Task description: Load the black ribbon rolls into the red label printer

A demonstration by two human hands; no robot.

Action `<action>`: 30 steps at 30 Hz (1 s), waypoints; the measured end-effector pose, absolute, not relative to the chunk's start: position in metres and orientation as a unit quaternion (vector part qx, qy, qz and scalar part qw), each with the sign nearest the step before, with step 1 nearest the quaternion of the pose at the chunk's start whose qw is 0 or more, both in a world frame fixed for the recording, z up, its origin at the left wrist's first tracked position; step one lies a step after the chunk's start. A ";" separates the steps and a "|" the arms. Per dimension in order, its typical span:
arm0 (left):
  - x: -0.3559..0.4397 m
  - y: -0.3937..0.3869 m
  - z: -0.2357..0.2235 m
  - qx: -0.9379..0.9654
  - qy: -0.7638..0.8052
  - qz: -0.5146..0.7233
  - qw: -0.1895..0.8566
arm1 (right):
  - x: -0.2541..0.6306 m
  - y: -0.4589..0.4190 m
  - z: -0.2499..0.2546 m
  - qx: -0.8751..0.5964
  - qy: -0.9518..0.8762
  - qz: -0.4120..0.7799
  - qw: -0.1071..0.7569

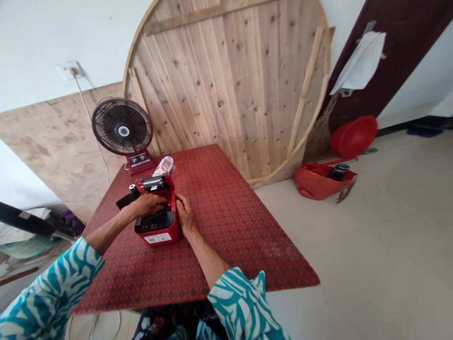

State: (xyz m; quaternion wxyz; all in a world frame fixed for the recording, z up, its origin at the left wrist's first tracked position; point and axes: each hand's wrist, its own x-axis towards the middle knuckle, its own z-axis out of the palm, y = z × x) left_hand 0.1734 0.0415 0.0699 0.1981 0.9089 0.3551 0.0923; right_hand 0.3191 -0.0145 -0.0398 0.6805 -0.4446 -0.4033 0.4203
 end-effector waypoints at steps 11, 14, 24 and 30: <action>0.168 0.033 0.079 0.922 0.310 0.118 0.200 | 0.322 -0.018 -0.033 -0.437 -0.399 0.432 0.680; 0.165 0.017 0.099 0.919 0.299 0.167 0.198 | 0.322 -0.019 -0.033 -0.433 -0.406 0.432 0.679; 0.057 0.028 0.155 0.686 0.477 0.454 0.310 | 0.327 -0.019 -0.041 -0.445 -0.391 0.449 0.670; 0.015 0.087 0.109 0.549 0.541 0.569 0.287 | 0.328 -0.021 -0.038 -0.459 -0.386 0.448 0.663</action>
